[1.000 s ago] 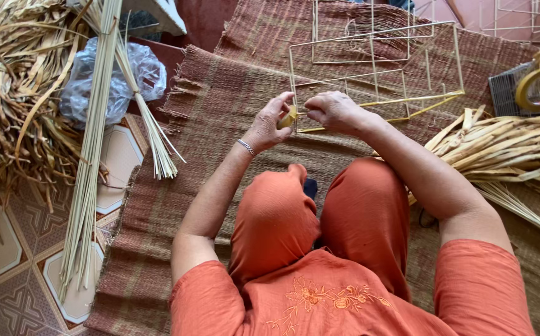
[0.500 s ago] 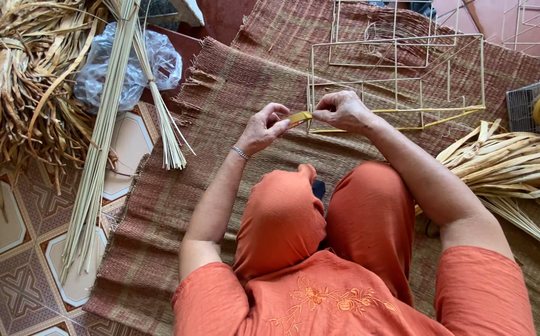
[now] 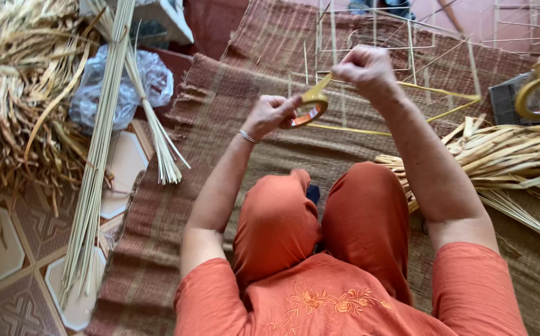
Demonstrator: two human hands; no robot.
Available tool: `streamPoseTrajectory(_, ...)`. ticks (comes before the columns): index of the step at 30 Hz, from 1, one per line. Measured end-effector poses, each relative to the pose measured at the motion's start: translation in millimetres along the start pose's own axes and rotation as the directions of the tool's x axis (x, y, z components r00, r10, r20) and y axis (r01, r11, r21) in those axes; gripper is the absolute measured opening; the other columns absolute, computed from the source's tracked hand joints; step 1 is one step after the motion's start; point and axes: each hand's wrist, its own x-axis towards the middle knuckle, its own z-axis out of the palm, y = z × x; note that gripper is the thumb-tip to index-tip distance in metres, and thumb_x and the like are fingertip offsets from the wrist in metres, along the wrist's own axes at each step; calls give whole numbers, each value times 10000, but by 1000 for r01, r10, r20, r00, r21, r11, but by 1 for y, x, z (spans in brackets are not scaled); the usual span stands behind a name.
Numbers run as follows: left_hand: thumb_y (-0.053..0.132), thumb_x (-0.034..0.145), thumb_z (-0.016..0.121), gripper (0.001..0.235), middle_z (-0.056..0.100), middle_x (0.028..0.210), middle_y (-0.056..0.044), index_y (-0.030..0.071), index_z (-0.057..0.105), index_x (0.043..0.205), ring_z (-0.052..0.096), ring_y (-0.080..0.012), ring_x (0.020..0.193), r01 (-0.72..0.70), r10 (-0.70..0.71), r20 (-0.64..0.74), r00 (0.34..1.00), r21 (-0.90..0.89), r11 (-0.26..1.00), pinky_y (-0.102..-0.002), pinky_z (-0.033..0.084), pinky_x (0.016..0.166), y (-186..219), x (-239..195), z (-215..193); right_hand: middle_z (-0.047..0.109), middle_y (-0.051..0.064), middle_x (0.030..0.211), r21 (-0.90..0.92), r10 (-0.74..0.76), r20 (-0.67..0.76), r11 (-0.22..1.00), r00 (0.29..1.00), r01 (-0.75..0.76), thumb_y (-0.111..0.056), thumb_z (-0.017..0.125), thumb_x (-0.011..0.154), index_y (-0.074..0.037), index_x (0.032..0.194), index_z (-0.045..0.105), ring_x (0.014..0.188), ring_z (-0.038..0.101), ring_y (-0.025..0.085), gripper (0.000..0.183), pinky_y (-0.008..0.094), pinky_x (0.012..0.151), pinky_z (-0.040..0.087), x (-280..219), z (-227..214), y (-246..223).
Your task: The person sits on a mat and wraps a yellow adhesive tape around a rectangular wire frame. They use scissors to cut the tape at intervals and continue wrapping different sections of the frame.
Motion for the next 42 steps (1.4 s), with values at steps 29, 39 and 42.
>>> streamPoseTrajectory(29, 272, 971, 735, 275, 689, 642, -38, 8, 773, 905, 586, -53, 465, -229, 228, 98, 969, -5, 973, -199, 475, 398, 157, -47, -30, 667, 83, 996, 494, 62, -425, 852, 903, 174, -104, 824, 981, -53, 1189, 482, 872, 681, 143, 404, 287, 823, 606, -117, -65, 73)
streamPoseTrajectory(39, 656, 689, 888, 570, 660, 601, -31, 105, 742, 670, 606, -144, 545, -49, 329, -133, 935, 870, 491, -347, 496, 551, 147, -34, -36, 644, 83, 1048, 468, 34, -419, 865, 907, 183, -79, 829, 1003, -61, 1194, 494, 918, 680, 148, 386, 311, 862, 616, -119, -72, 82)
streamPoseTrajectory(42, 707, 679, 871, 601, 657, 626, -29, 126, 718, 653, 631, -180, 628, -31, 342, -151, 927, 881, 473, -404, 500, 666, 134, -27, -30, 635, 71, 1055, 467, 35, -418, 865, 908, 182, -75, 832, 1007, -63, 1186, 499, 940, 674, 143, 378, 316, 865, 619, -121, -72, 82)
